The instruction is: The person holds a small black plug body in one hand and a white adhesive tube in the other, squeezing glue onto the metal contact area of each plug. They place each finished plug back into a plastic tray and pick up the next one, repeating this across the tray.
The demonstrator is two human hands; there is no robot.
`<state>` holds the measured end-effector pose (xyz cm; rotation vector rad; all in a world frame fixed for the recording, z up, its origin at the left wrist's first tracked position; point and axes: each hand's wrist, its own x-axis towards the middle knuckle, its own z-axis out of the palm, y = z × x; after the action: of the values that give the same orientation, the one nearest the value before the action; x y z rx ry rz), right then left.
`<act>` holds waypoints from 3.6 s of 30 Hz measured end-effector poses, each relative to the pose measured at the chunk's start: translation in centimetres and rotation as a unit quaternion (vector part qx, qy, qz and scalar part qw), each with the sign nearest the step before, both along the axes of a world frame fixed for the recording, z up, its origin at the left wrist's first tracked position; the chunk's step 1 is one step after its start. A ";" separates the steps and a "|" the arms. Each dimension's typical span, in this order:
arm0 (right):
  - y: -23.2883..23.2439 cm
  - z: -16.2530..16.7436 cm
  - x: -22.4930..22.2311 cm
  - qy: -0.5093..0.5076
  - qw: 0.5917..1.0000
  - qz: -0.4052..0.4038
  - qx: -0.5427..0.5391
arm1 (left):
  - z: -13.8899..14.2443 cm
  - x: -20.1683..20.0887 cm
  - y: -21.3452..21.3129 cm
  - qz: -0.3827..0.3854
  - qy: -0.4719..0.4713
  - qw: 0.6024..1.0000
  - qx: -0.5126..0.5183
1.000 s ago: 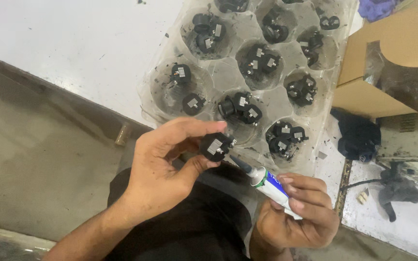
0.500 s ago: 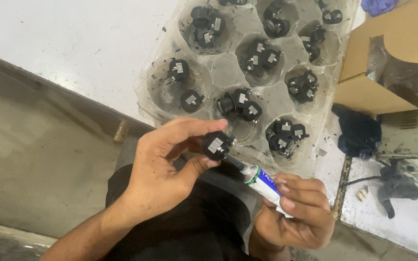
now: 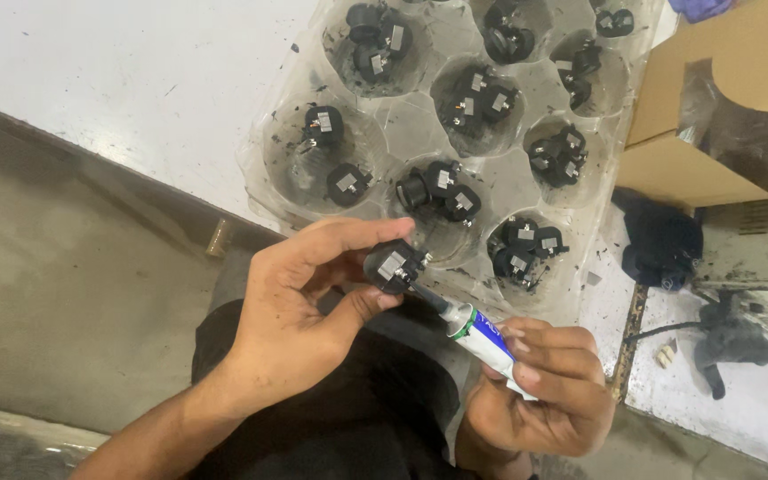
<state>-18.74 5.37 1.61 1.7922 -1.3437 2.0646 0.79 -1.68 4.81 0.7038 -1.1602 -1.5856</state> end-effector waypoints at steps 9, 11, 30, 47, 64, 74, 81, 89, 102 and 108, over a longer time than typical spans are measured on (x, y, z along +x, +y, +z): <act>-0.3 0.6 1.1 -0.070 0.997 -0.016 -0.042 | -2.2 -1.5 1.1 -0.089 0.215 0.967 0.105; 0.0 1.0 1.3 -0.091 0.995 -0.017 -0.046 | -2.3 -1.5 1.5 -0.122 0.244 0.954 0.125; -0.4 0.2 0.4 -0.069 0.996 -0.036 -0.042 | -3.6 -1.7 1.9 -0.175 0.250 0.935 0.180; -0.4 0.9 -2.0 -0.136 0.989 0.016 -0.055 | -1.1 0.4 -0.6 0.038 -0.004 0.997 -0.069; 0.6 1.1 -2.8 -0.153 0.988 0.009 -0.030 | 3.4 2.3 -8.8 0.109 -0.727 0.626 -0.260; 1.1 0.7 -3.3 -0.145 0.989 0.004 -0.007 | 4.6 0.8 -10.8 0.157 -0.654 0.677 -0.298; 1.5 0.7 -2.6 -0.179 0.983 -0.001 -0.033 | 2.4 -2.0 -14.3 0.092 -0.713 0.587 -0.373; 2.3 -0.2 -3.3 -0.210 0.977 0.037 0.000 | 2.4 -0.3 -13.7 0.151 -0.623 0.679 -0.357; 2.4 -1.8 -3.1 -0.215 0.975 0.060 0.007 | 3.6 -1.9 -13.2 0.093 -0.651 0.679 -0.326; 2.9 -2.6 -4.0 -0.418 0.901 0.113 -0.013 | 5.3 0.6 -8.5 0.046 -0.217 0.956 -0.192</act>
<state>-22.70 8.28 -0.96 1.0791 -1.2463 3.1599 1.41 -10.22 10.09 0.8527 -1.6749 -1.1039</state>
